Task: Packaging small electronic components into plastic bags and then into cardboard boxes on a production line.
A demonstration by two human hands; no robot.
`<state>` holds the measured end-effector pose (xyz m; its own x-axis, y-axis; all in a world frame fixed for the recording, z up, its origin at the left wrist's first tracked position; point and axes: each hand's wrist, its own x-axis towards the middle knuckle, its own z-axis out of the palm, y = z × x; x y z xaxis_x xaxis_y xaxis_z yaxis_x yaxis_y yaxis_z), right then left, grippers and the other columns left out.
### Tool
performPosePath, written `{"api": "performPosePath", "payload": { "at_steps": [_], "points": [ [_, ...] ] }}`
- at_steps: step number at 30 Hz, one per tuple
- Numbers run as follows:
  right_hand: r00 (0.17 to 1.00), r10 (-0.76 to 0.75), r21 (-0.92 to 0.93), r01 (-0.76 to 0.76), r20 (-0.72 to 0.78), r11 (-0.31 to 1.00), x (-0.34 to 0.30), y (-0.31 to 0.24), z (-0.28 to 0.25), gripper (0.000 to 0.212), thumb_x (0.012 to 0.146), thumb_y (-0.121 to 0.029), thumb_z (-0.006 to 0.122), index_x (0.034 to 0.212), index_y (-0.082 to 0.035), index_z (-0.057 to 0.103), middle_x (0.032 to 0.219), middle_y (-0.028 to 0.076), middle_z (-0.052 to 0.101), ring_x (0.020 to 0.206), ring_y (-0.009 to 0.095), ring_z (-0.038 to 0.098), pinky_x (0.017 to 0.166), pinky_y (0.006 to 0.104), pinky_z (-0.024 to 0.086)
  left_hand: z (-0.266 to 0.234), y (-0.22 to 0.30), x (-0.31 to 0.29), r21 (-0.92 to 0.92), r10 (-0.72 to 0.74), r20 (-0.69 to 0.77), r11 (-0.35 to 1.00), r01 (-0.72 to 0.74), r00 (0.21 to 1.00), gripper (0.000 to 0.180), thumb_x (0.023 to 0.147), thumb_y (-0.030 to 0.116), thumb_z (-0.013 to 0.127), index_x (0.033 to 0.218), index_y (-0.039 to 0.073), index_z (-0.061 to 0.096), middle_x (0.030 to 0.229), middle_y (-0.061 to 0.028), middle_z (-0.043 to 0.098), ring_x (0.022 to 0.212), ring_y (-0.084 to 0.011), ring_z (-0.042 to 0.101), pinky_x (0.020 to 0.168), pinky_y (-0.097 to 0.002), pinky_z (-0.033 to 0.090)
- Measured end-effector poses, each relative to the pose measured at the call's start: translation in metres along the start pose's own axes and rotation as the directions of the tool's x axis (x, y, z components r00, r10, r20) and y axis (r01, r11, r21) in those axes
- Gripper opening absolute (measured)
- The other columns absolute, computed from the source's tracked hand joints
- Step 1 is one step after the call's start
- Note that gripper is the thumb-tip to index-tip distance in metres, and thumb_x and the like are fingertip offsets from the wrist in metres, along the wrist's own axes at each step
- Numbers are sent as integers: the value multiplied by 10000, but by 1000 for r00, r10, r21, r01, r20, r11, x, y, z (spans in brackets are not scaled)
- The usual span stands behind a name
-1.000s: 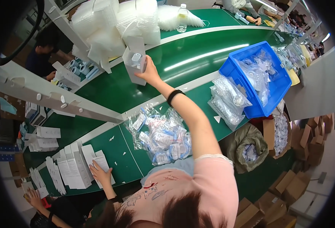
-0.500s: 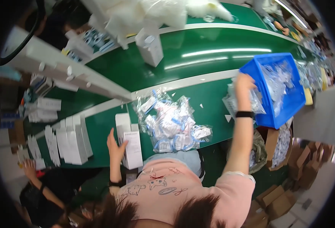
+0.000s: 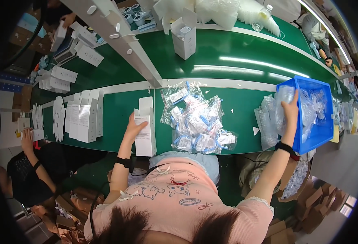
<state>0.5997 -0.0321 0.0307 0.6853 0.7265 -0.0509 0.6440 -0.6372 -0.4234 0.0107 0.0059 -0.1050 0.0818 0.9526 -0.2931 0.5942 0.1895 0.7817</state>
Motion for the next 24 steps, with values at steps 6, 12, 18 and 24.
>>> {"api": "performPosePath", "payload": {
  "at_steps": [6, 12, 18, 24],
  "points": [
    [897, -368, 882, 363, -245, 299, -91, -103, -11, 734, 653, -165, 559, 1308, -47, 248, 1220, 142, 423, 1042, 287, 485, 875, 373, 405, -6, 69, -20, -519, -51, 217, 839, 160, 975, 950, 596, 92, 721, 1332, 72, 121, 1258, -135, 344, 1139, -260, 382, 931, -361, 343],
    [994, -98, 952, -68, 40, -299, -188, -240, 95, 533, 757, -199, 538, 1230, -74, 327, 1092, 88, 467, 1023, 201, 462, 878, 351, 393, -5, 131, -40, -292, 300, 152, 924, -247, 942, 934, 525, 92, 766, 1278, 60, 215, 1211, -161, 369, 1110, -292, 410, 909, -364, 360],
    [997, -45, 998, 56, -55, 36, -213, -269, 126, 615, 742, -141, 512, 1275, -71, 214, 1086, 74, 407, 1043, 201, 401, 899, 326, 351, -7, 151, -56, -173, 237, -68, 954, -245, 969, 828, 493, 121, 796, 1152, 53, 299, 1178, -185, 380, 1070, -297, 436, 876, -359, 384],
    [503, -832, 530, 783, -232, 326, -224, -249, 97, 469, 716, -137, 589, 1156, -80, 437, 1128, 116, 421, 1052, 280, 416, 910, 345, 333, 15, 121, -43, -112, 525, -396, 787, -607, 754, 803, 485, 118, 823, 1052, 73, 255, 1204, -228, 329, 1061, -336, 429, 874, -387, 384]
  ]
}}
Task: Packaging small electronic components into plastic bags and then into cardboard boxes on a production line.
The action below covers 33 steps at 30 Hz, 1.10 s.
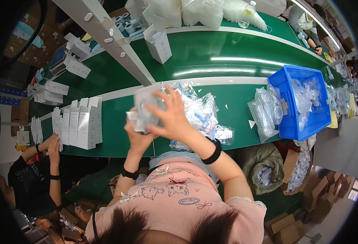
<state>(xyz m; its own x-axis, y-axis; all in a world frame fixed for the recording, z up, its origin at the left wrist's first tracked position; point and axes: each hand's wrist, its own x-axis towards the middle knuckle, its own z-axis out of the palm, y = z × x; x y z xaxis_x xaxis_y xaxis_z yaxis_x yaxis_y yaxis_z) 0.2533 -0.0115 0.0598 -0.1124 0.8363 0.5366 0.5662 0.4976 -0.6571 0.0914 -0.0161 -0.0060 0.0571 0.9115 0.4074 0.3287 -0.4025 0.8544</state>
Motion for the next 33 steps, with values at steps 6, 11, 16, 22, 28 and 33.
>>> {"api": "performPosePath", "payload": {
  "at_steps": [6, 11, 16, 22, 28, 33],
  "points": [
    [977, 204, -66, -200, 54, 978, 8, 116, 41, 443, 662, -139, 645, 1092, -126, 539, 1159, 140, 441, 1089, 325, 395, 895, 476, 335, -29, -52, -26, -106, -166, -188, 983, 148, 968, 834, 487, 76, 823, 1053, 89, 211, 1255, -239, 265, 1094, -364, 392, 895, -417, 363],
    [801, 196, -469, 117, 566, 875, 15, 159, 81, 363, 658, -127, 648, 1006, -89, 552, 1060, 92, 500, 1036, 286, 438, 873, 412, 366, -50, -41, -31, 162, -128, -73, 977, 139, 989, 715, 536, 107, 798, 1041, 71, 293, 1265, -234, 252, 1112, -339, 380, 892, -390, 365],
    [691, 149, -442, 267, 707, 856, 10, 171, 79, 349, 660, -107, 656, 985, -65, 536, 952, 68, 549, 919, 270, 512, 809, 380, 422, -51, -6, -15, 278, -116, -83, 951, 134, 990, 390, 590, 83, 740, 895, 36, 501, 1161, -164, 391, 888, -218, 487, 737, -304, 415],
    [889, 455, 758, -329, 49, 563, 29, 69, 25, 407, 691, 58, 611, 1059, -52, 477, 937, 95, 561, 793, 203, 578, 677, 272, 487, -53, 28, 19, 238, -494, -37, 840, 488, 869, 145, 594, 31, 694, 683, 7, 581, 968, -110, 572, 622, -164, 544, 543, -252, 432],
    [991, -113, 315, 85, 72, 945, 2, 24, 30, 422, 665, 12, 634, 1056, -60, 491, 929, 95, 545, 805, 223, 563, 685, 272, 474, -45, 22, 29, 156, -355, -75, 919, 363, 932, 127, 603, 8, 680, 654, -11, 565, 746, -15, 548, 503, -44, 372, 439, -203, 284],
    [858, -343, 51, 351, 383, 935, -3, 17, 46, 412, 612, -135, 676, 997, -78, 542, 988, 78, 516, 951, 271, 485, 793, 357, 424, -48, 9, 29, 106, -340, -100, 931, 350, 935, 118, 615, -7, 663, 655, -15, 553, 698, 1, 525, 507, -34, 361, 438, -198, 273]
  ]
}}
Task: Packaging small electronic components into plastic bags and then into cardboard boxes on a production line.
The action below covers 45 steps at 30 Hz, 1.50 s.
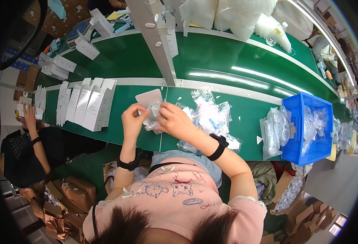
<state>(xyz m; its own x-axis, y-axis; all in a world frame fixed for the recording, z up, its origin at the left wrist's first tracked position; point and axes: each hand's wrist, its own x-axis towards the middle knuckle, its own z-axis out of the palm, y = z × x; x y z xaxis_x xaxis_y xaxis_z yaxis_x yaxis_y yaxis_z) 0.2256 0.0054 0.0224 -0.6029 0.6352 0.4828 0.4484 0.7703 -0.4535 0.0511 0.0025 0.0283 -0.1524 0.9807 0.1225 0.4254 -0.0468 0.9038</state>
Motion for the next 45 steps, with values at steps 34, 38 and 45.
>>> {"api": "performPosePath", "payload": {
  "at_steps": [34, 38, 45],
  "points": [
    [780, 600, 920, 349, -179, -180, -17, -15, -49, 176, 750, -124, 631, 746, -94, 457, 729, 31, 420, 708, 165, 417, 651, 249, 423, 1, 2, -18, 10, -14, -21, 1000, 14, 1000, 121, 646, -30, 629, 678, -5, 515, 684, 11, 475, 553, -41, 370, 444, -186, 251],
    [679, 732, 999, 47, -50, 25, -15, -20, -58, 107, 755, -62, 606, 825, -52, 525, 766, 40, 475, 737, 167, 486, 650, 245, 433, 1, 3, -18, 16, -12, -17, 1000, 13, 1000, 125, 649, -28, 628, 674, -5, 509, 681, 11, 469, 559, -39, 370, 450, -187, 253],
    [550, 834, 994, -111, 42, 23, -27, -19, -56, 147, 763, -3, 569, 908, 23, 558, 856, 75, 533, 736, 153, 567, 631, 257, 475, 2, 2, -18, -3, -8, -17, 1000, 8, 1000, 136, 649, -26, 629, 671, -5, 497, 686, 12, 461, 563, -39, 368, 461, -187, 255]
  ]
}}
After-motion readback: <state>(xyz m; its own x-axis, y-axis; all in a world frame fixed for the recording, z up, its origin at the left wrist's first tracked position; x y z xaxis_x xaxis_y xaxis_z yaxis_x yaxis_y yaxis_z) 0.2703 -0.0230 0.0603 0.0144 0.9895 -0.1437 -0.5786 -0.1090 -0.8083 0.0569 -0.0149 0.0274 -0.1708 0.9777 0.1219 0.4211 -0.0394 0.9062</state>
